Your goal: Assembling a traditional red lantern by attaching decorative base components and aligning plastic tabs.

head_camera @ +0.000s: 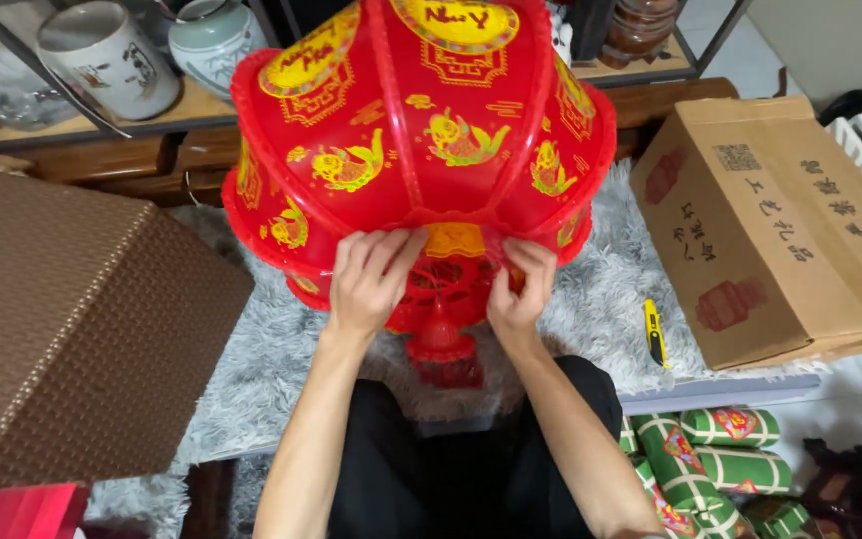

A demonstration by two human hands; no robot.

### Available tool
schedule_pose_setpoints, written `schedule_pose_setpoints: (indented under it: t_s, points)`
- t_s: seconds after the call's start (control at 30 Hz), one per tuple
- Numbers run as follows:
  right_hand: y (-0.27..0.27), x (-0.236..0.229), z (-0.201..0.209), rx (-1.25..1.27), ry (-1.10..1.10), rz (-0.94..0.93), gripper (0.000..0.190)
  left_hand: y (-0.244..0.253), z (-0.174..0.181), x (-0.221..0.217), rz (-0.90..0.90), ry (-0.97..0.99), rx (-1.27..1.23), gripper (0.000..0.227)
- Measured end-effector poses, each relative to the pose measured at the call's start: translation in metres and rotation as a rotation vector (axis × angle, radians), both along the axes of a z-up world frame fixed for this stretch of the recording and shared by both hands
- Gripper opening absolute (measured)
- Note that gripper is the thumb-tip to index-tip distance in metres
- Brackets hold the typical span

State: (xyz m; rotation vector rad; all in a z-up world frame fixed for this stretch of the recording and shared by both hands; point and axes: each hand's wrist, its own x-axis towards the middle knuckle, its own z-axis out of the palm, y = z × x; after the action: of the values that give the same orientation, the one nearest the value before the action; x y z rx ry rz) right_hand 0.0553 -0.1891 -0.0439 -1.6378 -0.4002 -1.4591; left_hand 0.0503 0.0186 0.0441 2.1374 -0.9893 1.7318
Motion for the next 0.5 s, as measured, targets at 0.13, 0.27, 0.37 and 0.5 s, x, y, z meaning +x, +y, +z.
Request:
schedule_pose_setpoints:
  t_s: [0.13,0.27,0.37,0.5]
  points:
    - [0.001,-0.018,0.035,-0.041,0.057,0.117,0.023,0.01,-0.002,-0.009,-0.039,0.094,-0.062,0.024]
    - [-0.011,-0.028,0.066,-0.222,0.116,0.235,0.031,0.014,-0.007,-0.016,-0.053,0.18,-0.169,0.026]
    - [-0.005,-0.025,0.084,-0.318,0.124,0.292,0.027,0.016,-0.007,-0.022,-0.027,0.199,-0.234,0.027]
    - [0.012,-0.018,0.096,-0.421,0.174,0.287,0.027,0.017,0.002,-0.031,0.001,0.248,-0.287,0.027]
